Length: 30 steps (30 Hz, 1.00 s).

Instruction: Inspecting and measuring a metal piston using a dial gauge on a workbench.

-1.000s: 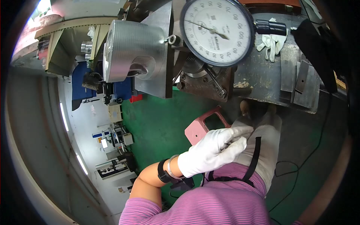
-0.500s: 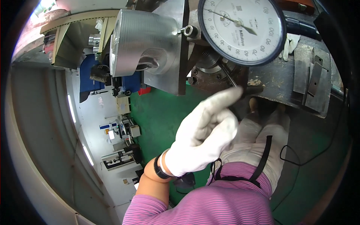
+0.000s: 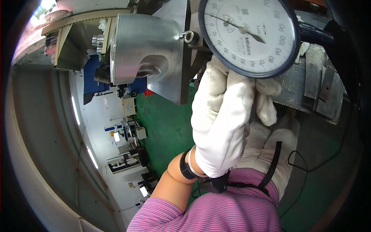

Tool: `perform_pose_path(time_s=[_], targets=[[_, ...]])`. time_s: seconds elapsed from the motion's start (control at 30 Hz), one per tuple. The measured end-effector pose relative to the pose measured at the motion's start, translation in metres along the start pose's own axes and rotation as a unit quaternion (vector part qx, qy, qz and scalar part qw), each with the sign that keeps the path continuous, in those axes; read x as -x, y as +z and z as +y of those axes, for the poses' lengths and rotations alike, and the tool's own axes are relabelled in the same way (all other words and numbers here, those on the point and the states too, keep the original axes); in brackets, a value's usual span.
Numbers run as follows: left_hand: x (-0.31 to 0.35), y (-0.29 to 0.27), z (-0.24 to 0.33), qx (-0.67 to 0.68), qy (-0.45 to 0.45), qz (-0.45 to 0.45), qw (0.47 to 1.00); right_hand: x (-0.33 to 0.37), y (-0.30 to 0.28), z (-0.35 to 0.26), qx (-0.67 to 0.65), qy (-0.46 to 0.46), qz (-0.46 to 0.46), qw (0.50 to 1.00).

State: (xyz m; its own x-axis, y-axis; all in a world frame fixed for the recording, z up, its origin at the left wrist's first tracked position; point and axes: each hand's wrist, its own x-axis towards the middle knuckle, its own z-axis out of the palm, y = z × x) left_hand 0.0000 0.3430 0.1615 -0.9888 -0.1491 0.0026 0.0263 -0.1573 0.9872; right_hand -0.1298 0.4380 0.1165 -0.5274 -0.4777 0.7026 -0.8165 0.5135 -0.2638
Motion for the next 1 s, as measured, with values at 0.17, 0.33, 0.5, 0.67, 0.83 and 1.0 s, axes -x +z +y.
perform_pose_path(time_s=[0.17, 0.33, 0.5, 0.67, 0.83, 1.0], targets=[[-0.004, -0.014, -0.001, -0.21, 0.043, -0.05, 0.975, -0.015, -0.005, -0.002, 0.007, -0.023, 0.001, 1.0], [-0.003, -0.006, -0.001, 0.05, -0.024, -0.02, 0.998, -0.027, -0.008, -0.002, 0.019, -0.044, -0.001, 0.999], [-0.003, -0.005, -0.002, 0.021, -0.02, -0.022, 0.999, -0.026, 0.0, -0.003, 0.01, -0.038, -0.003, 0.999], [-0.004, 0.007, -0.007, 0.005, 0.014, 0.009, 1.0, -0.012, 0.017, -0.002, -0.016, -0.01, 0.002, 1.0], [-0.004, 0.01, -0.007, -0.031, 0.044, 0.023, 0.998, 0.0, 0.031, -0.003, -0.044, 0.012, 0.011, 0.999], [-0.005, -0.003, -0.02, 0.01, 0.047, -0.018, 0.999, 0.007, 0.039, -0.004, -0.052, 0.027, 0.012, 0.998]])
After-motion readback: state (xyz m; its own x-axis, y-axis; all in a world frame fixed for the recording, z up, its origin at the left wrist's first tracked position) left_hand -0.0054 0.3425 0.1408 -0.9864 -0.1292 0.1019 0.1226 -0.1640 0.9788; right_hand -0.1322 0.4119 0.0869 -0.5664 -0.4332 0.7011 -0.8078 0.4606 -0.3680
